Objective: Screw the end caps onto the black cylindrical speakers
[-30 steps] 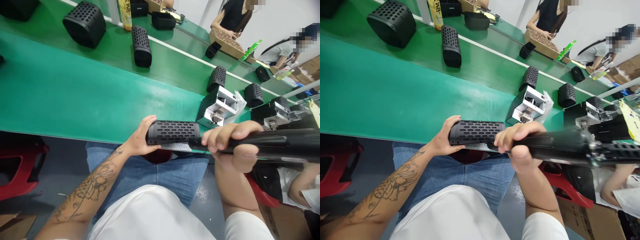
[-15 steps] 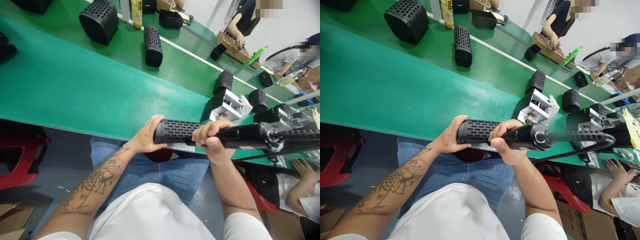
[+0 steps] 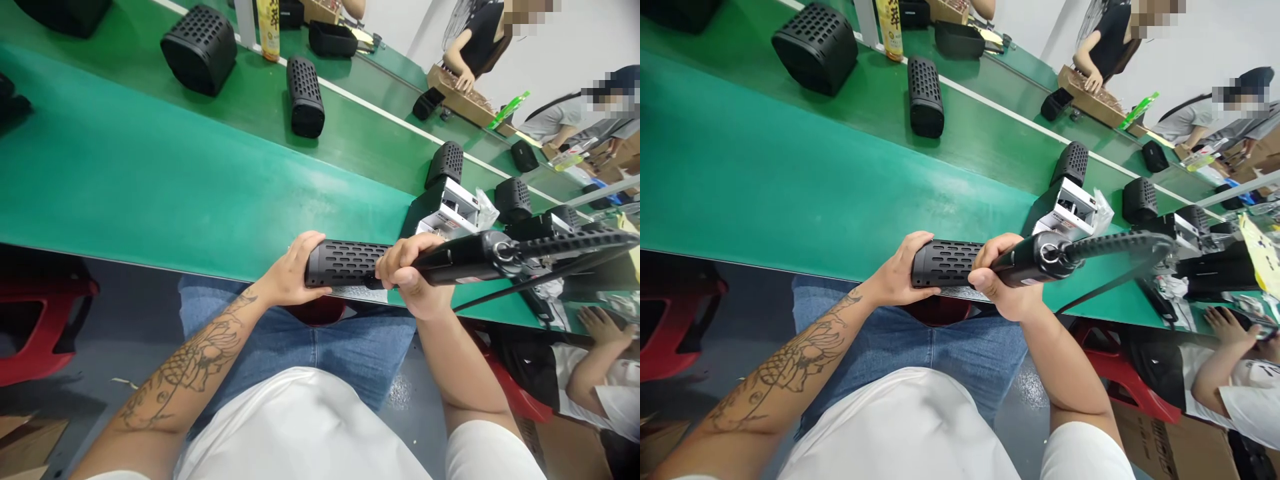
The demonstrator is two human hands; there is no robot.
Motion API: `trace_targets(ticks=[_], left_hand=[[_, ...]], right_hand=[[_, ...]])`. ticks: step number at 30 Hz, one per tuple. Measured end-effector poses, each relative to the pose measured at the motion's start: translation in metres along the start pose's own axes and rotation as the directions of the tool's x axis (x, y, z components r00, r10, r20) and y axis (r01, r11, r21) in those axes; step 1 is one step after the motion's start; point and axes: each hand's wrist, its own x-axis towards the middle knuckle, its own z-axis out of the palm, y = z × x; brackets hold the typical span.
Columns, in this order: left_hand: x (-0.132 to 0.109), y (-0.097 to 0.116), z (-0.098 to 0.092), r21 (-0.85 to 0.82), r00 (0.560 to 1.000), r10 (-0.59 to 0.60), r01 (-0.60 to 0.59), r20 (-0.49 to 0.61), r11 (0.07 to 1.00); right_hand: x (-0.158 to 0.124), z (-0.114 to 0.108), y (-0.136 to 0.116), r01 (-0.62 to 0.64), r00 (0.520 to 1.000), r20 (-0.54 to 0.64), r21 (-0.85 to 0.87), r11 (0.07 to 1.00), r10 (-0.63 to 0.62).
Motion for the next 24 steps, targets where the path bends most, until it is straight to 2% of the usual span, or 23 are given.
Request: trace_targets(ticks=[3, 5, 7, 8, 10, 12, 15, 18, 20, 22, 24], left_hand=[[0.002, 0.001, 0.0, 0.006, 1.0, 0.009, -0.009, -0.001, 1.0], [0.003, 0.002, 0.001, 0.004, 1.0, 0.021, -0.021, -0.015, 1.0], [0.004, 0.003, 0.002, -0.002, 0.999, 0.03, -0.03, -0.025, 1.0], [0.004, 0.003, 0.003, -0.008, 0.999, 0.032, -0.033, -0.029, 0.999], [0.005, 0.004, 0.005, -0.025, 0.999, 0.032, -0.032, -0.033, 0.999], [0.005, 0.005, 0.006, -0.042, 0.999, 0.023, -0.024, -0.027, 0.999], [0.005, 0.003, 0.007, -0.057, 1.0, -0.004, 0.003, -0.006, 0.998], [0.003, 0.001, 0.008, -0.069, 0.999, -0.033, 0.033, 0.001, 0.997], [0.002, 0.0, 0.009, -0.08, 0.999, -0.044, 0.044, 0.001, 0.996], [0.002, -0.001, 0.009, -0.092, 0.999, -0.05, 0.05, 0.001, 0.995], [0.002, -0.002, 0.01, -0.1, 0.999, -0.045, 0.045, 0.001, 0.994]], right_hand=[[0.001, -0.005, -0.008, 0.059, 0.998, -0.04, 0.035, 0.998, -0.058], [0.008, -0.021, -0.017, 0.167, 0.977, -0.135, 0.024, 0.986, -0.162], [0.017, -0.05, -0.024, 0.266, 0.913, -0.294, -0.091, 0.96, -0.281], [0.022, -0.069, -0.025, 0.275, 0.868, -0.376, -0.184, 0.944, -0.325], [0.032, -0.108, -0.021, 0.197, 0.775, -0.515, -0.353, 0.915, -0.365], [0.039, -0.143, -0.009, 0.122, 0.71, -0.597, -0.418, 0.9, -0.374], [0.043, -0.174, 0.017, 0.086, 0.69, -0.617, -0.448, 0.89, -0.378], [0.042, -0.182, 0.037, 0.108, 0.666, -0.617, -0.476, 0.873, -0.419], [0.04, -0.18, 0.039, 0.113, 0.648, -0.632, -0.472, 0.874, -0.425], [0.035, -0.173, 0.031, 0.107, 0.655, -0.634, -0.461, 0.881, -0.411], [0.028, -0.157, 0.015, 0.102, 0.691, -0.619, -0.428, 0.898, -0.373]])
